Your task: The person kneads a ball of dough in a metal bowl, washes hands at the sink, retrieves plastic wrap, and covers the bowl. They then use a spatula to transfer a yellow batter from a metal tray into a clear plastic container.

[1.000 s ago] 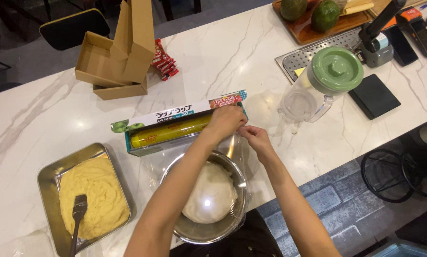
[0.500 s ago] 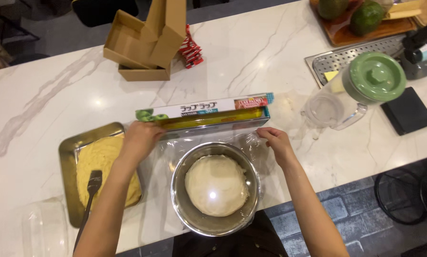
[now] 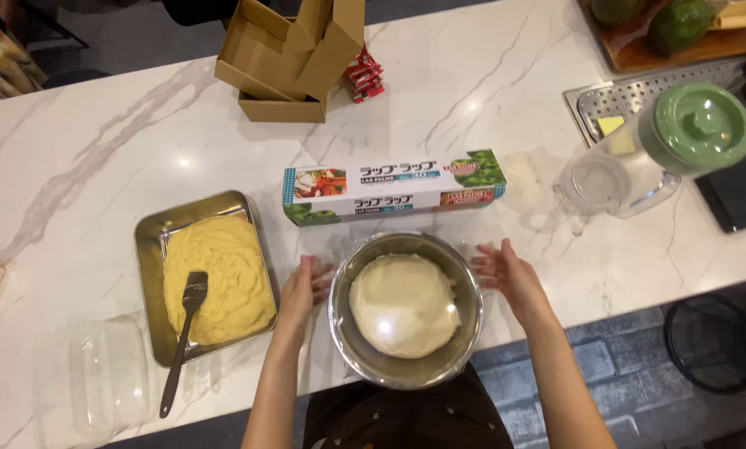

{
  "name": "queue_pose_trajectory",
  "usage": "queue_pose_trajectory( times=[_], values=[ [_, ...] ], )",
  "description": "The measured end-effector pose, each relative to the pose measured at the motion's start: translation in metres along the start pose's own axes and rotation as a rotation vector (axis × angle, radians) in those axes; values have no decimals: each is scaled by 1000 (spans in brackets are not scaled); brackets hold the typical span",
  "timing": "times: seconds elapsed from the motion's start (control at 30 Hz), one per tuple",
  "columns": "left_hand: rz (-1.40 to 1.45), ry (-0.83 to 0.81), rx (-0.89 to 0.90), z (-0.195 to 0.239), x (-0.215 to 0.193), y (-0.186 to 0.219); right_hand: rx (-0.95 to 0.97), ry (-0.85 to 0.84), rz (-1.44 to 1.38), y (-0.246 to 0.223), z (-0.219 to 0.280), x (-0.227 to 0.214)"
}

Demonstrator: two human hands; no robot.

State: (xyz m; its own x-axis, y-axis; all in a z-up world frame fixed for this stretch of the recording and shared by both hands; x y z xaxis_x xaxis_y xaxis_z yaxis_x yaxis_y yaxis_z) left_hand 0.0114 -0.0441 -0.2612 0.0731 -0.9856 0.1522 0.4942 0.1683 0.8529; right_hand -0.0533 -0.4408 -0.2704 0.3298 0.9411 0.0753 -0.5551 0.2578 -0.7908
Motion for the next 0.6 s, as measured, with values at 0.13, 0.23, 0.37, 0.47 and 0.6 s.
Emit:
queue_pose_trajectory(
  times=[0.13,0.23,0.37,0.47,0.6],
  values=[
    [169,-1,-116,1,-2,-16,-214,136,155,2,35,23],
    [200,-7,51,1,-3,-17,-581,130,238,-16,53,36],
    [117,-37,102,8,-7,-25,-535,-85,182,-18,68,47],
    [112,-7,65,18,-6,-29,-323,-106,24,-4,77,47],
    [-45,19,316,32,-3,-13,-383,149,244,15,98,42]
  ],
)
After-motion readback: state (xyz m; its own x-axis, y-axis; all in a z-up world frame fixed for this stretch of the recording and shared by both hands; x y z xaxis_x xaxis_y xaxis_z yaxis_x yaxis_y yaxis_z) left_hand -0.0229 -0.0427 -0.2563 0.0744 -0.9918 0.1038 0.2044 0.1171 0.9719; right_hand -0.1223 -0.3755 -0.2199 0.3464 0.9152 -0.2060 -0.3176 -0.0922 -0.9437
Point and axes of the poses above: each hand's wrist, its own z-axis away from the middle knuckle, its own x-axis out of the palm, y = z × x, the point moved 2 cm from there along -z, towards the middle knuckle, and after that the axes turned 4 degrees about z, right-handed, at the moved point
